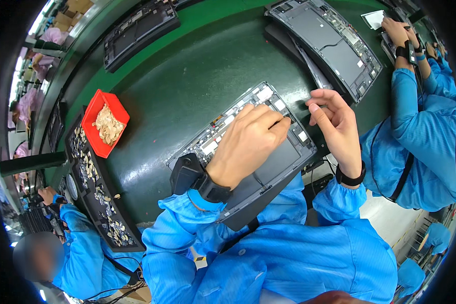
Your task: The recorder is connecting ribbon cables and placing internal components into electronic device housings on an assembly line.
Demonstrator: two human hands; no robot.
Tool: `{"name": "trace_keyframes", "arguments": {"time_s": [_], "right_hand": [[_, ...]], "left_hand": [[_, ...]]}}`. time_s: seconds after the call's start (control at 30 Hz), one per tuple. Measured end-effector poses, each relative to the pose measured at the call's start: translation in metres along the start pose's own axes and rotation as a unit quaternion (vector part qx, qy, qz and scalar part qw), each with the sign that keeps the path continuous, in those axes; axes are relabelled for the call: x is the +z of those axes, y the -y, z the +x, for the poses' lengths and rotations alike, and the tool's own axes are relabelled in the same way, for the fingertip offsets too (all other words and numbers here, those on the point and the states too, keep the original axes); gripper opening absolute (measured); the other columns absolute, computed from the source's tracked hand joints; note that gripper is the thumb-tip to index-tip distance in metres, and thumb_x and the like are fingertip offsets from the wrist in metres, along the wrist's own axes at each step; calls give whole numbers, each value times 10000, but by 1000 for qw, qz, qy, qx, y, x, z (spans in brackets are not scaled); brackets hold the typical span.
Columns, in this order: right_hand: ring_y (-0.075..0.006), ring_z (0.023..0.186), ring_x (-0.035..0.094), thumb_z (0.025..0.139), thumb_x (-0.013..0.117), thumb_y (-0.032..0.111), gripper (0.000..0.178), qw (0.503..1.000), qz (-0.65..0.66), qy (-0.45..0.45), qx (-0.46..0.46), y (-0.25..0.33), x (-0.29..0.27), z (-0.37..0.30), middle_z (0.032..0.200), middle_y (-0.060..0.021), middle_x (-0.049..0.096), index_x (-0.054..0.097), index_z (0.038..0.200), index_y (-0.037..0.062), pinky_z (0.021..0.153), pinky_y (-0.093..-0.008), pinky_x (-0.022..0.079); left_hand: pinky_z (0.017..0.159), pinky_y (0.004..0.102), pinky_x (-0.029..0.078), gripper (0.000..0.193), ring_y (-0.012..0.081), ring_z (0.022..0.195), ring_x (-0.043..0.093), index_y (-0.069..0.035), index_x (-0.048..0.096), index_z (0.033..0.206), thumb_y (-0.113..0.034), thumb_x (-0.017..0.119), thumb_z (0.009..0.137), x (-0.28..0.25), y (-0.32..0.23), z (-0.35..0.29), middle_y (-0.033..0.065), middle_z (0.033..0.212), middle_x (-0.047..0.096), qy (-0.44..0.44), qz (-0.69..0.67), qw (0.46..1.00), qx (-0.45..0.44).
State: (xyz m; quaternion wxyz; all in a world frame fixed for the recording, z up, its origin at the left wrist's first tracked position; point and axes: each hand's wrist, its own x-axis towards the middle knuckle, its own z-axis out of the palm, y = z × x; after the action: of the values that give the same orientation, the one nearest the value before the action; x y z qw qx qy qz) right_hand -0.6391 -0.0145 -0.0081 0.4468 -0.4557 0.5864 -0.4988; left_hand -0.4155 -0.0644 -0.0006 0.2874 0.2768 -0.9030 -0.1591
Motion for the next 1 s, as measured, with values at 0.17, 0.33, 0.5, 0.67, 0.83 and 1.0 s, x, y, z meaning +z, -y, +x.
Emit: {"name": "trace_keyframes", "arguments": {"time_s": [0.17, 0.33, 0.5, 0.67, 0.83, 1.0], "right_hand": [[-65, 855, 662, 1025, 697, 101, 265, 1000, -22, 5, 3, -5, 4, -4, 1057, -58, 718, 656, 1253, -29, 781, -234, 519], [-62, 806, 666, 1013, 706, 109, 237, 997, -77, 12, 0, -7, 7, -5, 973, -42, 743, 699, 1183, -56, 759, -249, 525], [-71, 790, 664, 1012, 707, 119, 237, 996, -88, 19, 6, -7, 7, -5, 964, -52, 751, 709, 1166, -61, 746, -258, 528], [-79, 787, 663, 1014, 703, 131, 244, 994, -110, 22, 11, -7, 9, -7, 935, -62, 756, 723, 1148, -71, 738, -264, 527], [-115, 745, 650, 1025, 683, 161, 259, 986, -162, 39, 4, -2, 11, -8, 831, -113, 740, 740, 1106, -78, 721, -287, 529], [-160, 738, 664, 1026, 671, 153, 240, 982, -178, 64, -8, 2, 13, 0, 825, -152, 732, 733, 1069, -75, 713, -337, 530]], "left_hand": [[809, 361, 517, 196, 223, 923, 689, -46, 787, 1022, -102, 803, 834, 2, 0, -1, 56, 991, 737, -7, 5, 1000, -1], [814, 367, 514, 193, 226, 926, 687, -49, 786, 1017, -100, 802, 832, 3, -1, -1, 53, 999, 731, -16, -4, 1000, -8], [818, 363, 509, 194, 224, 931, 687, -50, 786, 1018, -98, 801, 831, 3, 2, -2, 51, 992, 724, -10, -8, 1000, 10], [826, 369, 488, 187, 219, 971, 680, -67, 789, 1016, -104, 802, 833, 3, 3, 0, 42, 1022, 725, -15, -17, 1000, 3], [864, 378, 454, 166, 210, 1007, 668, -101, 794, 1006, -110, 805, 840, 9, 5, 2, 20, 1057, 727, -25, -33, 999, -19], [1077, 601, 372, 310, 262, 1321, 564, -129, 804, 1077, -376, 774, 893, 9, -20, 4, 37, 1253, 697, -16, 141, 987, -69]]}}
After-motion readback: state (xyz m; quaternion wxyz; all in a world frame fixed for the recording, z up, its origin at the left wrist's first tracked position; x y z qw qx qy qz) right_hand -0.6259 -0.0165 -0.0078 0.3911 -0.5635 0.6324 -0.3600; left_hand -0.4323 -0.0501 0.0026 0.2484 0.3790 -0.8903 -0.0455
